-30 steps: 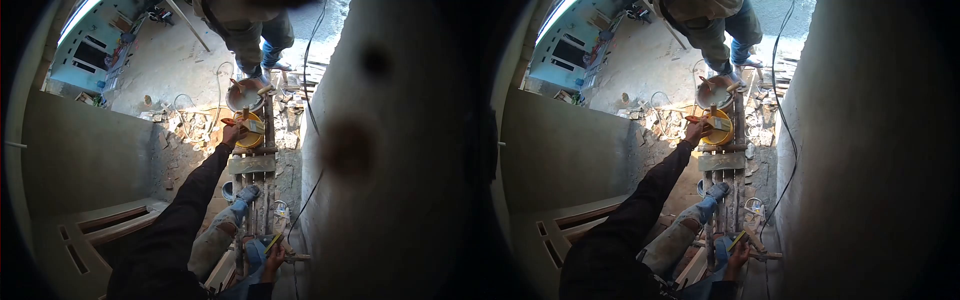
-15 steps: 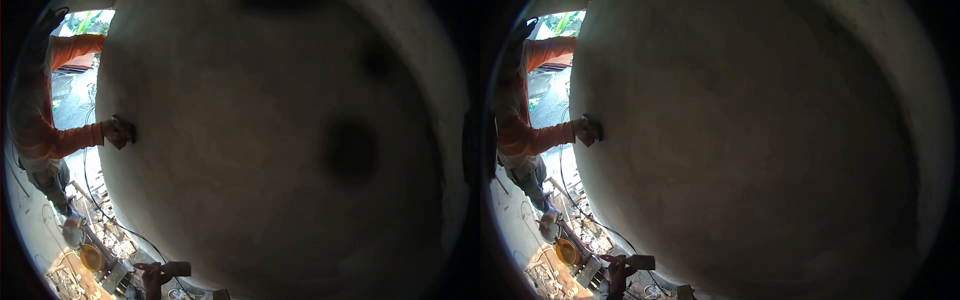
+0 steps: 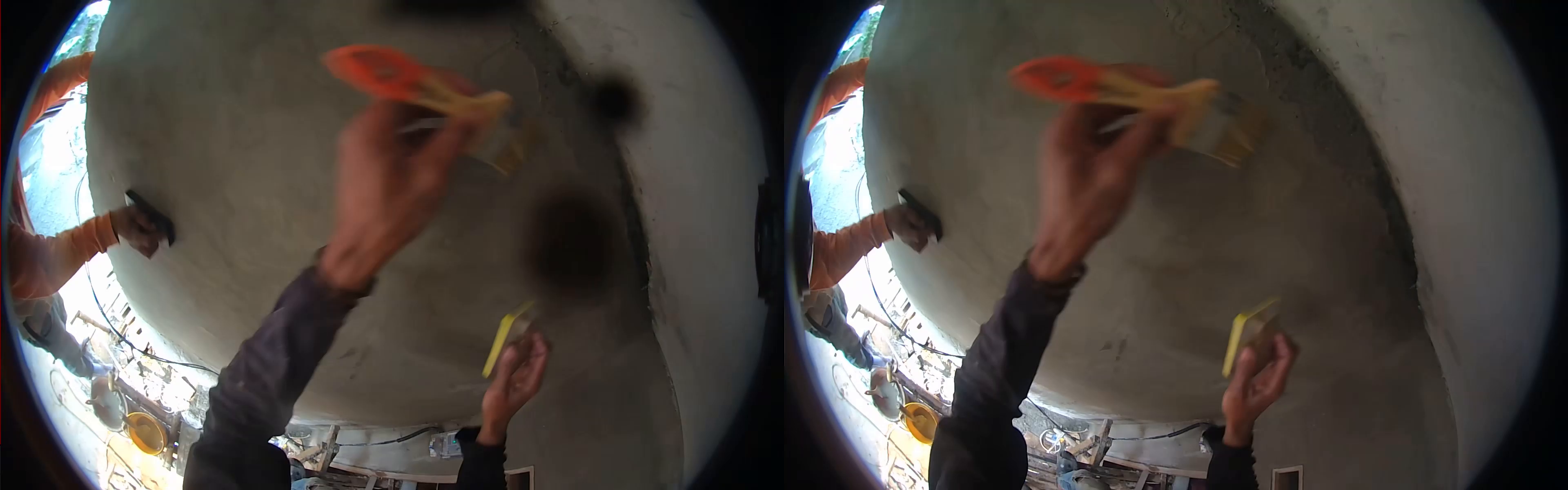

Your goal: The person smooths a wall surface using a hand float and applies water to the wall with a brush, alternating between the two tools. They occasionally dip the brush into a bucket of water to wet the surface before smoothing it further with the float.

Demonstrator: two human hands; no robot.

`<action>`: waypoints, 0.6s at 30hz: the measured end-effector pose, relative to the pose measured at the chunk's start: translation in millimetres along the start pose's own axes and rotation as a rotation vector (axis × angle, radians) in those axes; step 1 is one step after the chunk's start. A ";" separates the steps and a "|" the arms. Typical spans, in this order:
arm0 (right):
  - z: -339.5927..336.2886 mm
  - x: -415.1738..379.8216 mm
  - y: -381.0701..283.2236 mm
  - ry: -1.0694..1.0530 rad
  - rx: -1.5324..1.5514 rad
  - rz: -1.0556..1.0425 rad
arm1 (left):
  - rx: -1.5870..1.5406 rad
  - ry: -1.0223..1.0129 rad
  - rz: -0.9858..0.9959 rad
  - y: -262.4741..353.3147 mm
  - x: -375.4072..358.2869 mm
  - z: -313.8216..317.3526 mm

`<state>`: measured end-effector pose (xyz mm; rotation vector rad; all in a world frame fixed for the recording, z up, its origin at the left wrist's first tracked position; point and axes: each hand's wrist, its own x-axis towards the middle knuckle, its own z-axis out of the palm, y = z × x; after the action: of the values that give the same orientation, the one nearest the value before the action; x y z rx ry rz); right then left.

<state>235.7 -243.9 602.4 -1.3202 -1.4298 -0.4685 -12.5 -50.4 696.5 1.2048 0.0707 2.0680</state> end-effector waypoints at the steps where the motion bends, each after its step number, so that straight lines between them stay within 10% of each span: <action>1: 3.8 26.8 -4.0 0.107 -0.163 -0.115 | -0.042 0.098 0.021 1.8 -12.9 -22.7; 6: 58.3 142.9 8.2 0.480 -0.497 -0.351 | 0.260 0.519 -0.406 1.8 -187.7 -134.3; 11: 148.9 111.5 -69.9 0.036 -0.608 -0.770 | 0.261 0.506 -0.949 14.7 -370.6 -164.3; 14: 99.7 63.5 2.5 0.048 -0.606 -0.662 | 0.163 0.543 -1.054 42.3 -446.1 -193.0; 16: 98.1 89.7 24.3 0.519 -0.227 -0.340 | 0.267 0.521 -1.048 48.3 -482.7 -224.4; 18: 121.3 140.1 -43.4 0.549 -0.205 -0.301 | 0.291 0.491 -1.010 57.1 -482.0 -234.4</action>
<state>173.1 -92.0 698.4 -1.0201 -1.1317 -1.1097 -83.9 -317.7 234.0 0.5579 1.0168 1.3882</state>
